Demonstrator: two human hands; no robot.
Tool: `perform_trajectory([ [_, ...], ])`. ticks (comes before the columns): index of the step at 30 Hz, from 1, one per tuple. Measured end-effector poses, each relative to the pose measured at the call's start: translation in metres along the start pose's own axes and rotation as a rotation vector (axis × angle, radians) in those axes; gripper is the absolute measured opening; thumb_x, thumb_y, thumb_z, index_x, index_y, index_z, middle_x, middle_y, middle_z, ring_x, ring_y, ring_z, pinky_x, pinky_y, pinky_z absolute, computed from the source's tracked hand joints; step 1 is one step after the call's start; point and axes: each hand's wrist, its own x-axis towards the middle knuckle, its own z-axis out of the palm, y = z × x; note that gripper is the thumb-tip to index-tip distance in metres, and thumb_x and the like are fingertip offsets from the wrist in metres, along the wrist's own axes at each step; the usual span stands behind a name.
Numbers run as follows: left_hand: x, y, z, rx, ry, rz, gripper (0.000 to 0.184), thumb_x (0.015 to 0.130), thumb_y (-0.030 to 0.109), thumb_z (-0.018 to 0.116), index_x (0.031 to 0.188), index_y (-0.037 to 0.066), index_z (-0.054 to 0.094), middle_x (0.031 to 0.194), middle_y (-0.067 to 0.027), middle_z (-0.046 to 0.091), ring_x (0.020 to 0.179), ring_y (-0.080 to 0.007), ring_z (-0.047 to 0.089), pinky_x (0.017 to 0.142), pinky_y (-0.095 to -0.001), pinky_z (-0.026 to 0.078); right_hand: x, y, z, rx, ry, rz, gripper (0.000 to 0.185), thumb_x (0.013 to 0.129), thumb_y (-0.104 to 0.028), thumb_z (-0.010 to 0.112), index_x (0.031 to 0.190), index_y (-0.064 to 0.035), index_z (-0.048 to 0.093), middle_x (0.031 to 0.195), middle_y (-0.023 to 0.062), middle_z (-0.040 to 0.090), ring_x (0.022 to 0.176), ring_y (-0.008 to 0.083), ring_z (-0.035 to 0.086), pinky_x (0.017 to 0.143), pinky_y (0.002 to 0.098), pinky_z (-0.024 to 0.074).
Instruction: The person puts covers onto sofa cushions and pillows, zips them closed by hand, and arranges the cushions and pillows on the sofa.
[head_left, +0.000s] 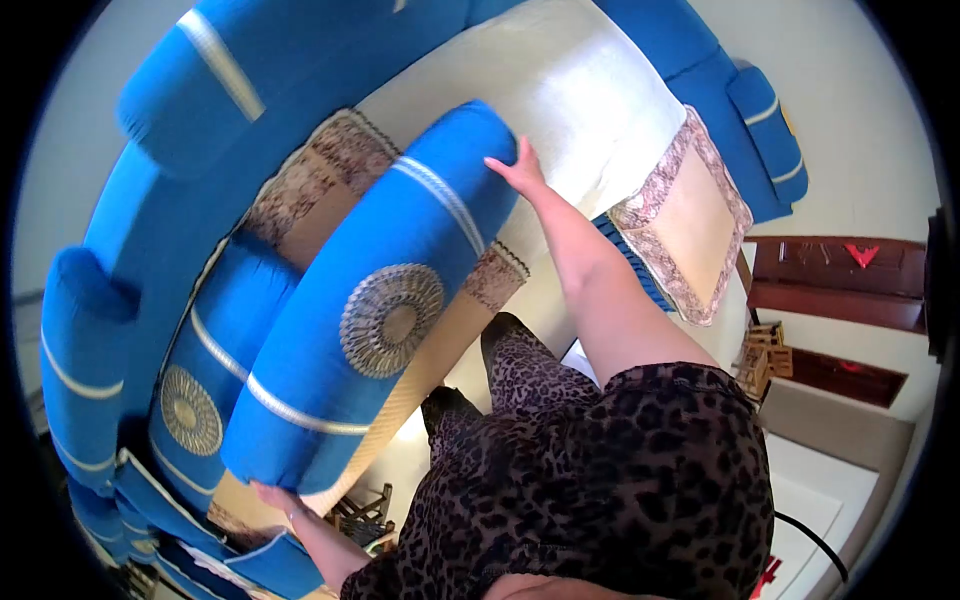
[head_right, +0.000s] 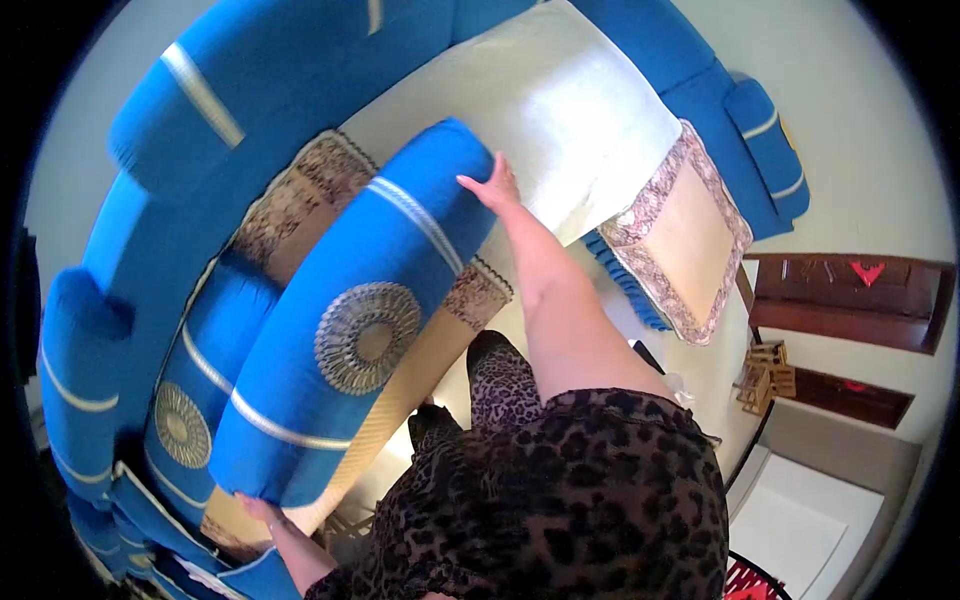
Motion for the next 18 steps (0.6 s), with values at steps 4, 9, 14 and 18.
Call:
perform_trajectory([
  [4,-0.058,0.101,0.003,-0.037,-0.082,-0.235,0.060,0.091,0.043,0.042,0.125,-0.006,0.044,0.124,-0.0238,0.048,0.107,-0.0343,0.051,0.092,-0.0479,0.041,0.071,0.003,0.012,0.255,-0.167,0.072,0.106,0.064,-0.062,0.069,0.139,-0.0003,0.026,0.135,0.0242,0.040,0.125,0.0351,0.040,0.104,0.0395,0.0333],
  [9,-0.100,0.146,0.035,-0.053,-0.100,-0.316,0.066,0.093,0.045,0.033,0.135,-0.006,0.033,0.133,-0.0218,0.042,0.115,-0.0344,0.046,0.101,-0.0449,0.034,0.125,-0.011,0.040,0.231,-0.285,0.026,0.096,0.068,-0.061,0.063,0.136,-0.0007,0.033,0.131,0.0251,0.044,0.121,0.0369,0.044,0.102,0.0408,0.0365],
  [14,-0.126,0.209,0.102,0.107,-0.034,-0.249,0.065,0.093,0.044,0.033,0.135,-0.006,0.033,0.134,-0.0222,0.041,0.116,-0.0346,0.045,0.101,-0.0446,0.034,0.154,-0.022,0.034,0.110,-0.452,0.115,0.090,0.075,-0.070,0.049,0.137,-0.0055,0.036,0.136,0.0169,0.043,0.125,0.0335,0.041,0.103,0.0391,0.0344],
  [18,-0.127,0.247,0.143,0.163,-0.037,-0.175,0.065,0.093,0.044,0.033,0.135,-0.005,0.032,0.134,-0.0226,0.040,0.117,-0.0347,0.044,0.101,-0.0444,0.033,0.156,-0.001,0.042,0.084,-0.456,0.024,0.064,0.081,-0.064,0.045,0.113,-0.0109,0.062,0.118,0.0151,0.058,0.109,0.0329,0.054,0.092,0.0408,0.0434],
])
